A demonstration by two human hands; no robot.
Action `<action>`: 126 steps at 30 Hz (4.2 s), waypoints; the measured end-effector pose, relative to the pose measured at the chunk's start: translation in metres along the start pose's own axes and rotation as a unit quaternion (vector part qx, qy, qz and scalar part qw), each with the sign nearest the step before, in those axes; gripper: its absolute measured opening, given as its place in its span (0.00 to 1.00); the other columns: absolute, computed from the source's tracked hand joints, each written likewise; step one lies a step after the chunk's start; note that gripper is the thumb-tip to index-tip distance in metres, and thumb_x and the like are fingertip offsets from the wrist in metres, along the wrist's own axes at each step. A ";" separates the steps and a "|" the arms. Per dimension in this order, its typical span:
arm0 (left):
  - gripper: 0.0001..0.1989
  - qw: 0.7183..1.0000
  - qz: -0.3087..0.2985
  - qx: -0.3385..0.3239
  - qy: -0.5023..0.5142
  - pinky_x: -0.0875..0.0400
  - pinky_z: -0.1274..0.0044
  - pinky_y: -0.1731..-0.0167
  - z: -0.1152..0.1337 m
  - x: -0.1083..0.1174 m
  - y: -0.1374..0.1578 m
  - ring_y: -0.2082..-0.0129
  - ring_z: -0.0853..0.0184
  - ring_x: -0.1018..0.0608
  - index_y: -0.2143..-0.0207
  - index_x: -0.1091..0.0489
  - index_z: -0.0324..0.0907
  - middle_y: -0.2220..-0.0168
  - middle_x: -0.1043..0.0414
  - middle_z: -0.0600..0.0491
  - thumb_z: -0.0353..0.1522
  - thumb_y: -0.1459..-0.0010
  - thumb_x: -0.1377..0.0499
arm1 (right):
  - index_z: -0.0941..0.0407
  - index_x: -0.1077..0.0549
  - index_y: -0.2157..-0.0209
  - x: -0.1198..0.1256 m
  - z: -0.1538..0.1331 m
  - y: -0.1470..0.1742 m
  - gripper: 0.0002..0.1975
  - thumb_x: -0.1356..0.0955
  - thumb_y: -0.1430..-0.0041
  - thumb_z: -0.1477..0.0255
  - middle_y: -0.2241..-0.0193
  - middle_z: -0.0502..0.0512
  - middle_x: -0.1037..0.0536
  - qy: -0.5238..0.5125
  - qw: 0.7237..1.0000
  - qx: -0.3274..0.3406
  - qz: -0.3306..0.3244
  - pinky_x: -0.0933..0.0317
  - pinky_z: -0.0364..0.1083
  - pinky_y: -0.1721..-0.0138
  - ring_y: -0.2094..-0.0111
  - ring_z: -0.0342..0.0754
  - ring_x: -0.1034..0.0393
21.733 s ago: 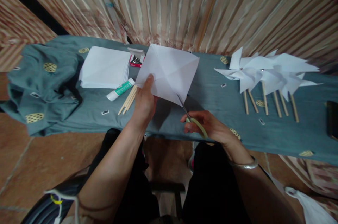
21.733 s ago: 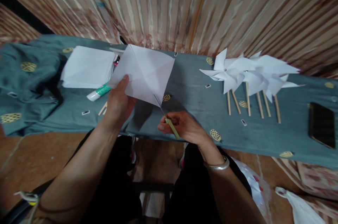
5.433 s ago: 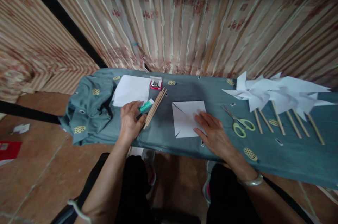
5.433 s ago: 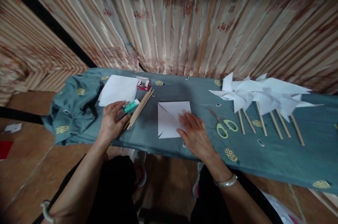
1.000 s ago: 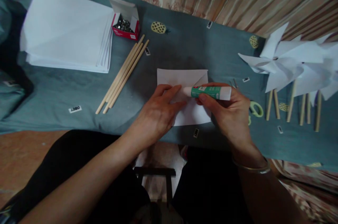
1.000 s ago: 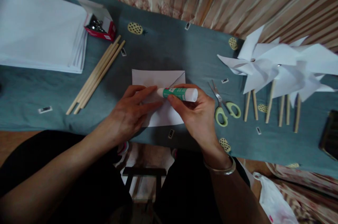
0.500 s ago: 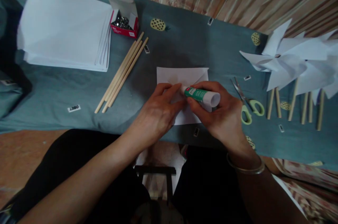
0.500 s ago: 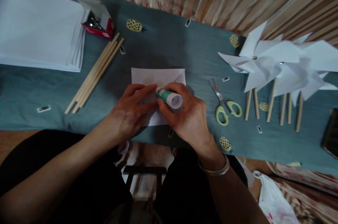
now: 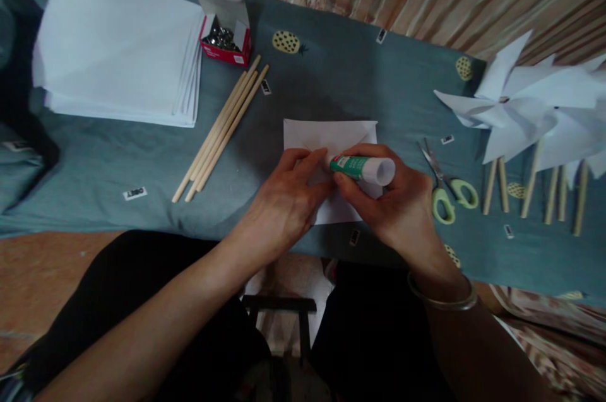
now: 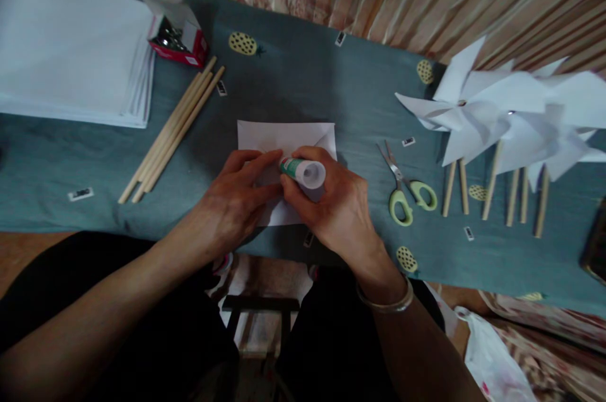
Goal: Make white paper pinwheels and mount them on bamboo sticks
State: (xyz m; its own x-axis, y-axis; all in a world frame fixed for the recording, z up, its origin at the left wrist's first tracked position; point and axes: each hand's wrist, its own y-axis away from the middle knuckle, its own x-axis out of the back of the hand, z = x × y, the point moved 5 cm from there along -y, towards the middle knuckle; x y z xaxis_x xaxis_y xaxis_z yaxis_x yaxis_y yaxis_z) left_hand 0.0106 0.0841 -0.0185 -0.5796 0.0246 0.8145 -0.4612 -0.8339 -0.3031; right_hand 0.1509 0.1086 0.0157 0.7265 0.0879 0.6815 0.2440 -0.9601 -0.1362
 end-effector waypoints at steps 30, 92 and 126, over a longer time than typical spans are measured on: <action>0.16 1.000 -0.015 0.014 0.006 0.30 0.62 0.49 -0.002 -0.002 0.001 0.46 0.55 0.36 0.53 0.26 0.43 0.41 0.38 0.45 0.25 0.38 0.49 | 0.49 0.28 0.60 0.003 -0.004 0.001 0.07 0.31 0.42 0.70 0.66 0.50 0.19 0.030 0.999 0.035 -0.003 0.28 0.48 0.62 0.67 0.49 0.23; 0.16 1.000 0.000 0.003 0.026 0.31 0.61 0.49 -0.004 -0.002 0.003 0.45 0.54 0.35 0.53 0.25 0.44 0.41 0.38 0.43 0.24 0.40 0.47 | 0.52 0.23 0.64 0.026 0.015 0.005 0.08 0.26 0.47 0.68 0.68 0.49 0.19 -0.060 0.991 -0.056 0.106 0.31 0.49 0.62 0.67 0.48 0.24; 0.19 0.734 0.071 0.311 0.599 0.35 0.72 0.47 0.011 0.010 0.018 0.53 0.65 0.23 0.54 0.25 0.40 0.53 0.22 0.49 0.29 0.51 0.36 | 0.54 0.20 0.69 -0.002 0.016 0.038 0.11 0.21 0.58 0.68 0.72 0.48 0.17 -0.577 0.780 -0.239 0.029 0.25 0.39 0.68 0.73 0.42 0.22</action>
State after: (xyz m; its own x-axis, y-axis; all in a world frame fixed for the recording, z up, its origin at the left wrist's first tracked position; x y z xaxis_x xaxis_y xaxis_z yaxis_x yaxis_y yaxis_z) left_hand 0.0036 0.0631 -0.0107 -0.9390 0.0695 -0.3368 -0.1584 -0.9567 0.2443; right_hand 0.1694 0.0759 -0.0021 0.8895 -0.0444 -0.4548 0.1216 -0.9363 0.3294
